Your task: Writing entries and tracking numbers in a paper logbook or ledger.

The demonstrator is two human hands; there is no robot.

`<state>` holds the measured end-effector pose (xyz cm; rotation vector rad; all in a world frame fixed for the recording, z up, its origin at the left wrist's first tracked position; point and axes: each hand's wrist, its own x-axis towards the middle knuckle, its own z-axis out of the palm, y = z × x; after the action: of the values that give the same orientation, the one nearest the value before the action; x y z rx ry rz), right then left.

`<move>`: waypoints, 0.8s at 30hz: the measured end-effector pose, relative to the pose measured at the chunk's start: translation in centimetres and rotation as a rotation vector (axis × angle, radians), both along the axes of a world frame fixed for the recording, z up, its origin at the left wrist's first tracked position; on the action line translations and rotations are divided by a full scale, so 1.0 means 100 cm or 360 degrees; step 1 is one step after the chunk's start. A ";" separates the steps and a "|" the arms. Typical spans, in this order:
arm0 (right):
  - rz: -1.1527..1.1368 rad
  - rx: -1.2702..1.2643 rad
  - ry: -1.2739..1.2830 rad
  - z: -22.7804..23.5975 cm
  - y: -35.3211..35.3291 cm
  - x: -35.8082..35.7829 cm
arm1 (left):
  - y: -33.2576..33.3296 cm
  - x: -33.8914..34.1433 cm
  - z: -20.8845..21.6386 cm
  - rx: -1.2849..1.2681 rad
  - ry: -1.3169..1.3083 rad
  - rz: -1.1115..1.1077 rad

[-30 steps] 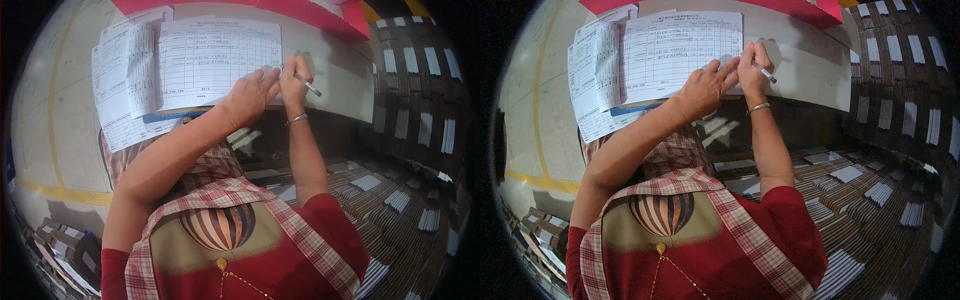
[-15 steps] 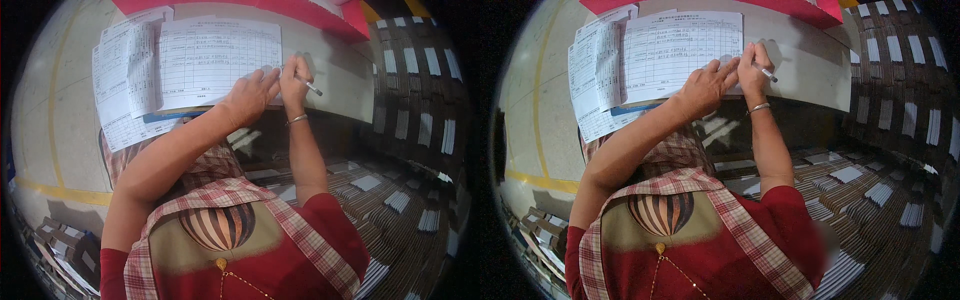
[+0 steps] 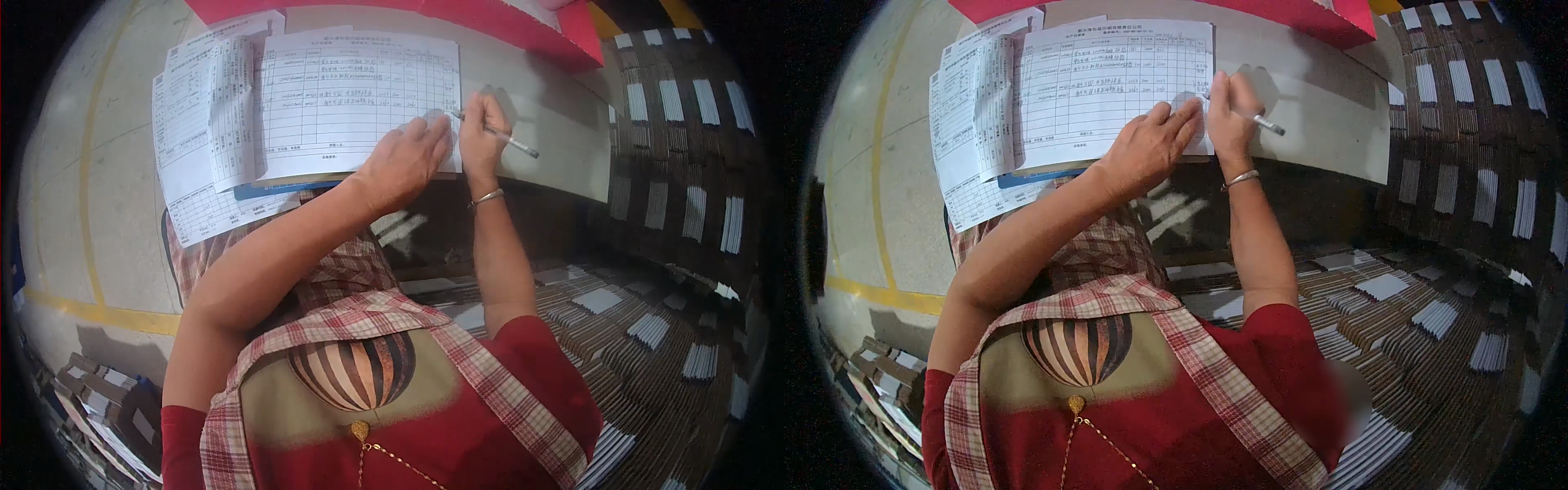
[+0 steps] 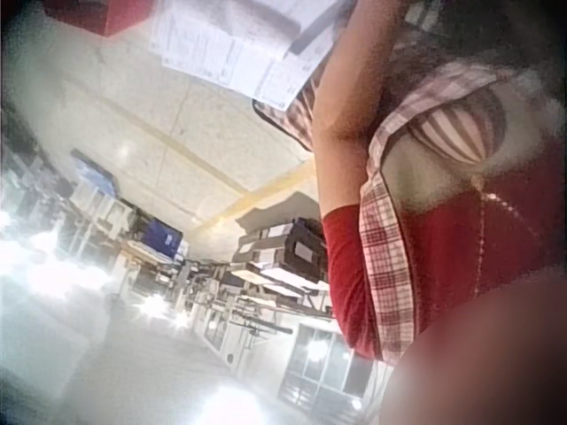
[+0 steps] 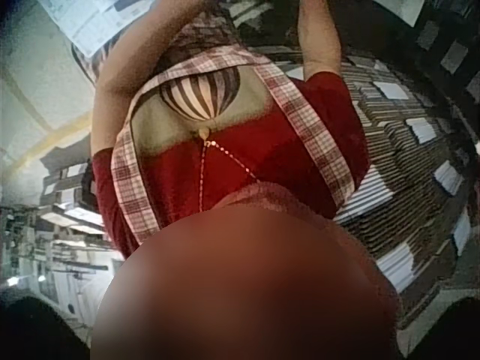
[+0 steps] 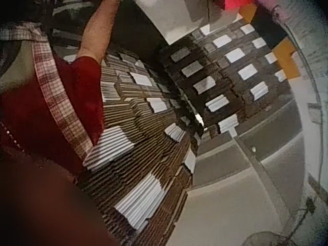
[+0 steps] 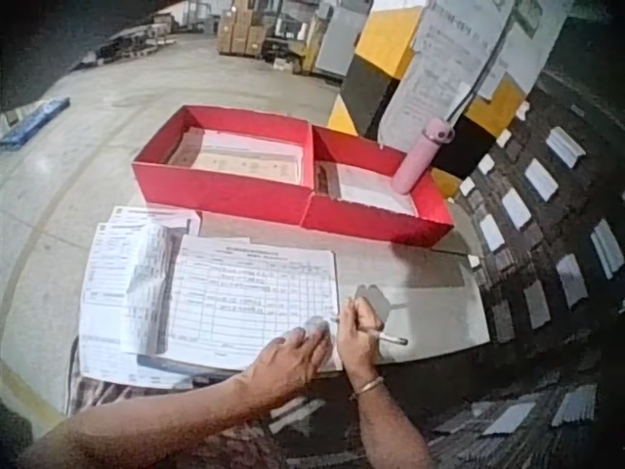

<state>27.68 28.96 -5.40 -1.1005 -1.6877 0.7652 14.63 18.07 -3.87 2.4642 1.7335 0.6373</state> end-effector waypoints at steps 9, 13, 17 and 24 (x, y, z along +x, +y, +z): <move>0.0013 -0.0078 0.0030 -0.001 -0.003 -0.001 | -0.001 0.000 0.001 0.0001 0.0046 -0.0007; -0.0055 0.0208 -0.0293 0.007 -0.011 -0.007 | -0.002 0.000 0.000 0.0002 0.0049 0.0002; -0.0041 0.0208 -0.0400 0.006 -0.010 -0.005 | -0.002 0.001 0.002 0.0044 0.0032 -0.0004; -0.0061 0.0263 -0.0401 0.005 -0.010 -0.007 | -0.002 0.001 0.001 0.0030 0.0010 0.0010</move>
<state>27.02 27.94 -4.86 -1.1454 -1.8970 0.4679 14.73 17.88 -3.73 2.4769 1.7466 0.6502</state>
